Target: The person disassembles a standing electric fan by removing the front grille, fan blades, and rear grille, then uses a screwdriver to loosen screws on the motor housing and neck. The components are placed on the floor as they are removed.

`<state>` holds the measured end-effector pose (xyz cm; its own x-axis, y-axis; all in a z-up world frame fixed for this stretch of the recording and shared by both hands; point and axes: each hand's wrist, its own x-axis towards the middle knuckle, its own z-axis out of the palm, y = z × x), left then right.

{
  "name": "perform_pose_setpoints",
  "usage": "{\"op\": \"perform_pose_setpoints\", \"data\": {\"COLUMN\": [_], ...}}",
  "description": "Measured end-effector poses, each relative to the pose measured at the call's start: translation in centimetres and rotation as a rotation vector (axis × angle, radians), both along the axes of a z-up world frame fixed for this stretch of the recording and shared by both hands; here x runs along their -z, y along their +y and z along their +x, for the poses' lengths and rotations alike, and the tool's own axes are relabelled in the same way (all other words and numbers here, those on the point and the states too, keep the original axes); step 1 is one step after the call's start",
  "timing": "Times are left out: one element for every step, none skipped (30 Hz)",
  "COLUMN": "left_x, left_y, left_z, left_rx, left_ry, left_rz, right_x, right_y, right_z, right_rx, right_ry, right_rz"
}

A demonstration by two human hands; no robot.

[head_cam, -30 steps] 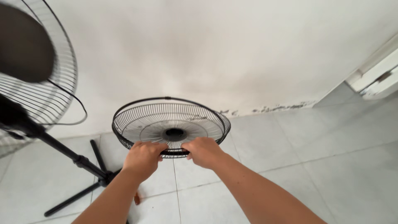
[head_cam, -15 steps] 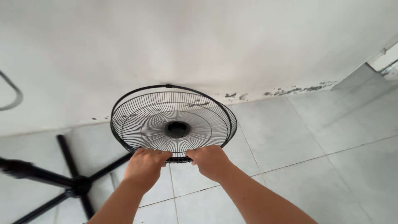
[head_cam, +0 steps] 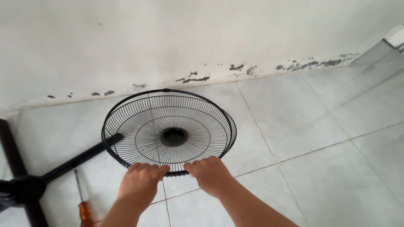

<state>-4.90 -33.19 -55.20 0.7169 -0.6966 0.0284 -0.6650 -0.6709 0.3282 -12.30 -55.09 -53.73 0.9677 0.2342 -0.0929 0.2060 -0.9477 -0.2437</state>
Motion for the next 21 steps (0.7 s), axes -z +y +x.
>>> {"op": "perform_pose_setpoints", "data": {"left_x": [1.1,2.1,3.0,3.8,4.4,4.9,5.3,5.6,5.8,5.9,5.9,6.0,6.1,6.2,6.2,6.2,6.3,6.2,5.9,5.6,5.2], "left_y": [0.0,0.0,0.1,0.1,0.0,0.0,0.0,0.0,0.0,0.0,0.0,-0.1,-0.2,-0.4,-0.3,-0.3,-0.5,-0.6,-0.6,-0.7,-0.8], "left_z": [-0.5,-1.0,-1.3,-1.7,-2.2,-2.4,-2.6,-2.7,-2.7,-2.9,-2.8,-2.6,-2.8,-2.9,-3.0,-3.2,-3.2,-3.3,-3.2,-3.1,-3.0], "left_rx": [0.014,0.028,0.040,0.035,0.029,0.024,0.028,0.033,0.039,0.000,-0.040,-0.082,-0.076,-0.070,-0.065,-0.094,-0.126,-0.158,-0.189,-0.220,-0.249], "left_ry": [-0.030,-0.061,-0.094,-0.083,-0.071,-0.058,-0.028,0.003,0.031,0.110,0.183,0.256,0.268,0.279,0.294,0.333,0.367,0.400,0.394,0.387,0.377], "left_rz": [-0.030,-0.060,-0.090,-0.033,0.022,0.078,0.083,0.089,0.094,0.139,0.181,0.222,0.224,0.226,0.230,0.256,0.280,0.304,0.226,0.147,0.065], "right_x": [1.0,1.9,2.7,3.6,4.3,4.9,5.5,6.0,6.5,6.8,7.0,7.1,7.3,7.3,7.4,7.3,7.3,7.1,7.0,6.8,6.6], "right_y": [0.1,0.2,0.2,0.4,0.4,0.4,0.3,0.1,0.0,-0.3,-0.8,-1.1,-1.4,-1.5,-1.6,-1.5,-1.5,-1.5,-1.4,-1.4,-1.4], "right_z": [-0.5,-1.1,-1.5,-2.0,-2.4,-2.7,-2.8,-2.9,-3.0,-3.1,-2.9,-2.9,-3.0,-3.2,-3.4,-3.6,-3.6,-3.5,-3.4,-3.2,-3.1], "right_rx": [-0.004,-0.007,-0.012,0.002,0.015,0.028,0.013,-0.003,-0.017,0.017,0.051,0.086,0.133,0.180,0.227,0.227,0.225,0.224,0.241,0.258,0.276], "right_ry": [-0.016,-0.031,-0.050,-0.023,0.006,0.034,0.031,0.028,0.022,0.082,0.135,0.188,0.226,0.264,0.305,0.334,0.355,0.377,0.391,0.405,0.416], "right_rz": [0.009,0.018,0.027,0.010,-0.009,-0.028,-0.049,-0.070,-0.091,-0.098,-0.108,-0.117,-0.115,-0.114,-0.110,-0.138,-0.166,-0.195,-0.184,-0.173,-0.166]}}
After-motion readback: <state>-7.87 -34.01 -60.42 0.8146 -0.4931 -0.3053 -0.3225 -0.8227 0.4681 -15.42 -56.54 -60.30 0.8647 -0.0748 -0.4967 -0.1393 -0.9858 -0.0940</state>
